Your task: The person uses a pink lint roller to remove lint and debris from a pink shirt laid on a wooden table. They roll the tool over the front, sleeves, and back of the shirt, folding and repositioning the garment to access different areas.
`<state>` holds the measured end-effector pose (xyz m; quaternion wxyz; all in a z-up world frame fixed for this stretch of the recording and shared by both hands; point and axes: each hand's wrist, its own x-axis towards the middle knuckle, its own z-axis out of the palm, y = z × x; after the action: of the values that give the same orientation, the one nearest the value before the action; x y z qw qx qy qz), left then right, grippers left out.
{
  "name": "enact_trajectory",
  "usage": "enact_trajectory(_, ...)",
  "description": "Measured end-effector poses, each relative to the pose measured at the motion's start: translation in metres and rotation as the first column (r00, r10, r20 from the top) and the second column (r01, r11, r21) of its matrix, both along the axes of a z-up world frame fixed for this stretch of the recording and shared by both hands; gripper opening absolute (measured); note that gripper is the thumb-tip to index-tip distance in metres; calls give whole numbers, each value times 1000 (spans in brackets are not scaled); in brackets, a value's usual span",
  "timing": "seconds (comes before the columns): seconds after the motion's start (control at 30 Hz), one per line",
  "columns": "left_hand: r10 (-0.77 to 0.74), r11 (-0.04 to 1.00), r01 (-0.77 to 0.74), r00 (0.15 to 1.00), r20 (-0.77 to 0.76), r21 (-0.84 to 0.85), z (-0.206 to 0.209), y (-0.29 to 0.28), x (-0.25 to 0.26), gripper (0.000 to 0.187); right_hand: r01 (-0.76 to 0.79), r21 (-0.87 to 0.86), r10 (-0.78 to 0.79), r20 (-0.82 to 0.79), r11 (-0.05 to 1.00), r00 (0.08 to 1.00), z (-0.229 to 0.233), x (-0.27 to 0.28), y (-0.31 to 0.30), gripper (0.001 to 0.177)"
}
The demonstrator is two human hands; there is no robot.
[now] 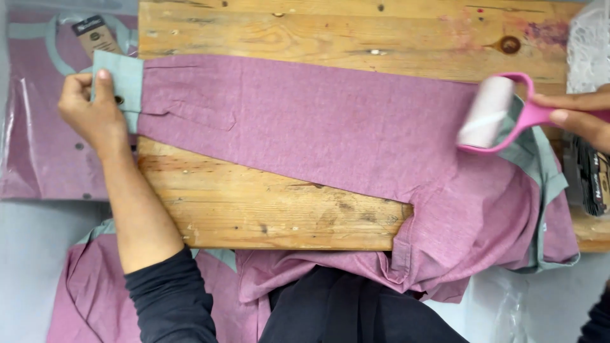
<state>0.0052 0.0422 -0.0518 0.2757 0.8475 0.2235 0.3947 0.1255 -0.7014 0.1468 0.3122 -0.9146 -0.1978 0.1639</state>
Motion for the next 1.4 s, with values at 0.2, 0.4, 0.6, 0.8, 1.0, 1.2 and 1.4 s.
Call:
enact_trajectory(0.2,-4,1000,5,1000,15,-31,25,-22,-4,22,-302,-418,438,283,857,853,33,-12,212,40)
enact_trajectory(0.4,1,998,-1,1000,-1,-60,34,-26,-6,21,-458,-18,425,406,889,809,-38,-4,382,25)
enact_trajectory(0.6,-5,1000,5,1000,21,3,28,-19,-4,20,-458,30,417,363,889,833,-46,8,364,26)
enact_trajectory(0.8,-7,1000,7,999,33,13,21,-13,-5,20,-307,-40,309,101,951,946,-24,12,194,35)
enact_trajectory(1.0,-16,1000,16,999,28,21,17,-11,-5,22,30,-123,-44,-113,992,993,-15,0,30,42)
enact_trajectory(1.2,-46,998,43,997,59,52,16,-9,-2,21,16,16,-16,21,1000,1000,-21,-26,18,37)
enact_trajectory(1.4,-69,996,64,993,93,54,25,-17,0,17,-435,-314,525,312,844,792,8,-68,258,44)
